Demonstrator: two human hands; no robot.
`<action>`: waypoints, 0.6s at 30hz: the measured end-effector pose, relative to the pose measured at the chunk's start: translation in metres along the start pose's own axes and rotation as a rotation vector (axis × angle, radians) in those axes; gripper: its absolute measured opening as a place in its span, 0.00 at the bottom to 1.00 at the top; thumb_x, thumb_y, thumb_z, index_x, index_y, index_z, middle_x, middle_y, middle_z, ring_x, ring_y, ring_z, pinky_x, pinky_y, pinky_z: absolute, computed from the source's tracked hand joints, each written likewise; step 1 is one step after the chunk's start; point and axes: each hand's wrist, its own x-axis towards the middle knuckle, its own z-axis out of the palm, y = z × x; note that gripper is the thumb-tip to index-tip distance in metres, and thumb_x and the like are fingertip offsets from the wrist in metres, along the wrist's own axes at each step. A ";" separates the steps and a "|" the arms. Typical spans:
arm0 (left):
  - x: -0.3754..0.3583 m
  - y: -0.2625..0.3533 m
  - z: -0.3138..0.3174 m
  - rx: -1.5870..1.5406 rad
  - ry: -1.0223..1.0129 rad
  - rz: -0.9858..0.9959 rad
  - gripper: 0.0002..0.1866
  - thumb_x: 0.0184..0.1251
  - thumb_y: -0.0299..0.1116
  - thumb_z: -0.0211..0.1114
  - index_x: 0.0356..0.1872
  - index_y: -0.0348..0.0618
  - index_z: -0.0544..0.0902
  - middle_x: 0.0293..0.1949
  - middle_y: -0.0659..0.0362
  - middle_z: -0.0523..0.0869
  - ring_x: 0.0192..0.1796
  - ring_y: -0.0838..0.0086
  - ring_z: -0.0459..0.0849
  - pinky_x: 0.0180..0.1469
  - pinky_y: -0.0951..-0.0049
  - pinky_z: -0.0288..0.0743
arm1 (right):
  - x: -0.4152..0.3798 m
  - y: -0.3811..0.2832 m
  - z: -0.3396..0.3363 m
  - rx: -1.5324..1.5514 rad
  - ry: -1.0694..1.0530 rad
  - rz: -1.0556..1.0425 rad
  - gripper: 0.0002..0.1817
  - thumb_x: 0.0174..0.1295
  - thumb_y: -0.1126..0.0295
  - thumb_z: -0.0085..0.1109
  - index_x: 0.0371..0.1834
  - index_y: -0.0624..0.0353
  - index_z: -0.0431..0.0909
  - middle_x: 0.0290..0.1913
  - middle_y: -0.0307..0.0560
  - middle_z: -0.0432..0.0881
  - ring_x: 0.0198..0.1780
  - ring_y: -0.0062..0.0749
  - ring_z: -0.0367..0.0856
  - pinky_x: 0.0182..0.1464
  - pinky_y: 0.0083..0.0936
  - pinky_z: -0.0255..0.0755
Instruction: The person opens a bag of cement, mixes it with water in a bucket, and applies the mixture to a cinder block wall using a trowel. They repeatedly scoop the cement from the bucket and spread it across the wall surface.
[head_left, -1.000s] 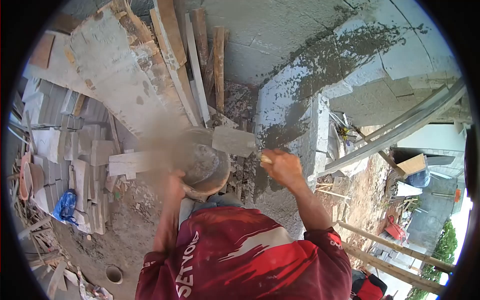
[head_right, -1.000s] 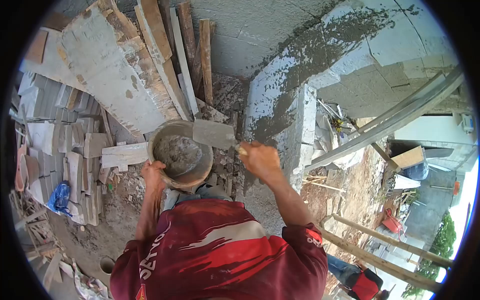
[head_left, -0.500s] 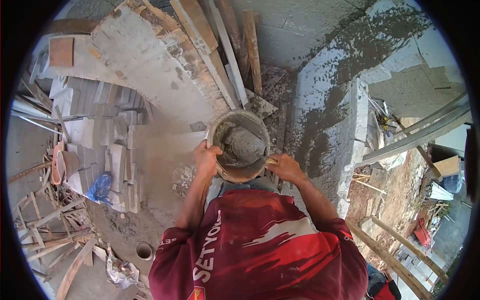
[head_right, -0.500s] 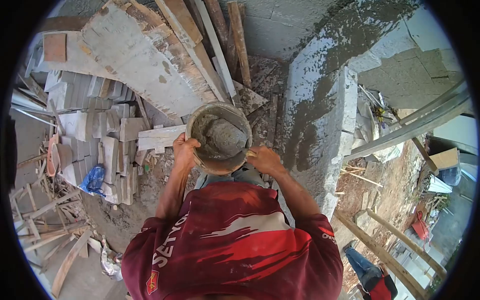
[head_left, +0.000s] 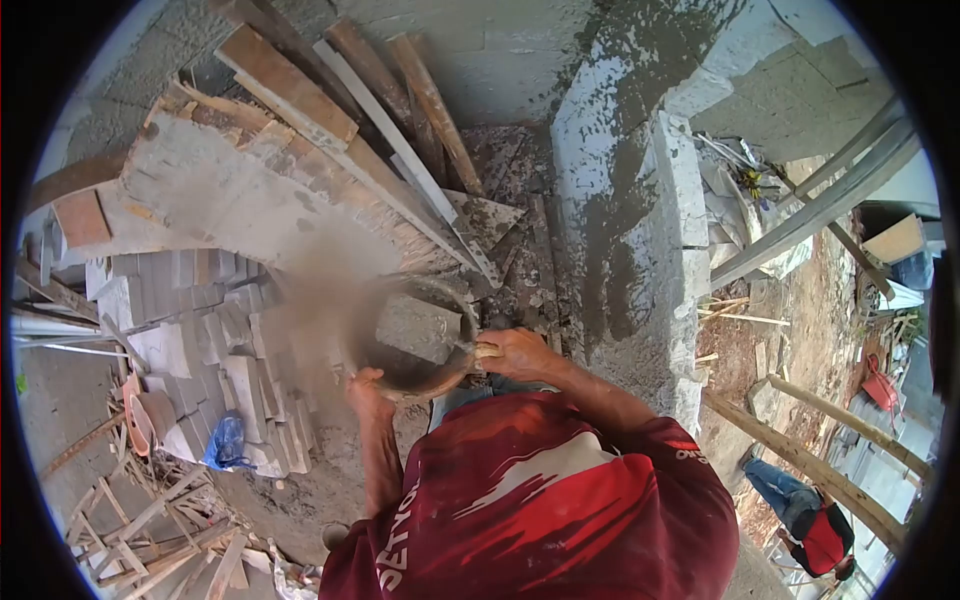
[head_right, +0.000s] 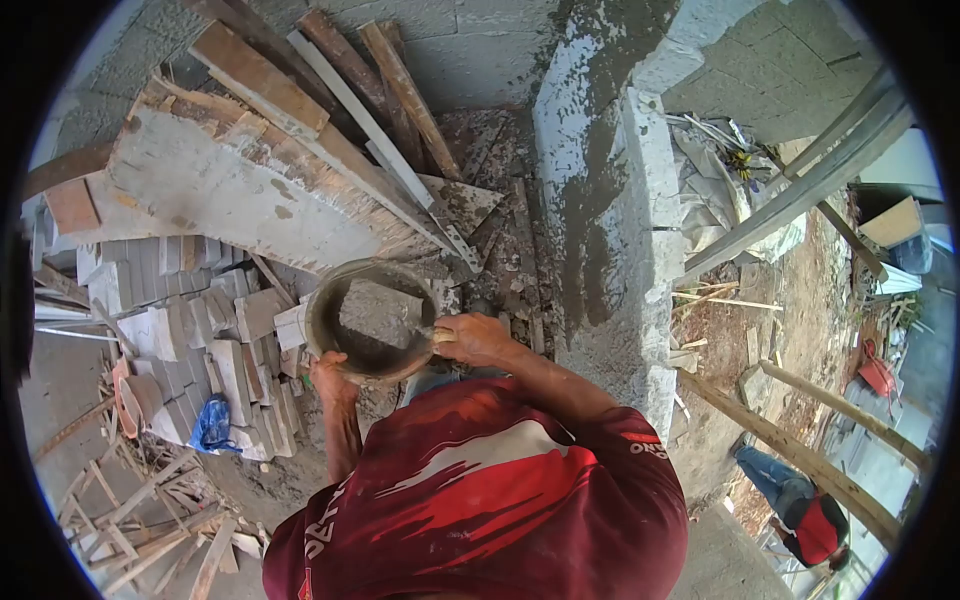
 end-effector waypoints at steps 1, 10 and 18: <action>0.006 -0.005 -0.011 0.000 -0.016 -0.031 0.16 0.39 0.18 0.58 0.36 0.40 0.74 0.29 0.59 0.75 0.31 0.69 0.75 0.35 0.67 0.73 | 0.009 0.008 -0.002 0.172 -0.083 0.032 0.27 0.53 0.52 0.64 0.50 0.60 0.77 0.38 0.52 0.83 0.37 0.44 0.82 0.40 0.34 0.75; -0.001 -0.011 -0.047 0.210 0.207 -0.015 0.21 0.38 0.18 0.58 0.40 0.41 0.76 0.35 0.62 0.74 0.39 0.70 0.73 0.43 0.68 0.68 | 0.088 0.226 -0.126 1.305 0.388 0.593 0.15 0.62 0.65 0.60 0.46 0.62 0.76 0.23 0.46 0.76 0.17 0.28 0.73 0.15 0.25 0.68; -0.007 -0.014 -0.023 0.166 0.146 -0.083 0.20 0.37 0.18 0.58 0.39 0.39 0.76 0.35 0.59 0.76 0.38 0.66 0.75 0.43 0.65 0.71 | -0.012 0.039 -0.221 0.349 0.567 0.320 0.20 0.58 0.61 0.63 0.49 0.63 0.77 0.24 0.43 0.79 0.22 0.26 0.76 0.25 0.27 0.72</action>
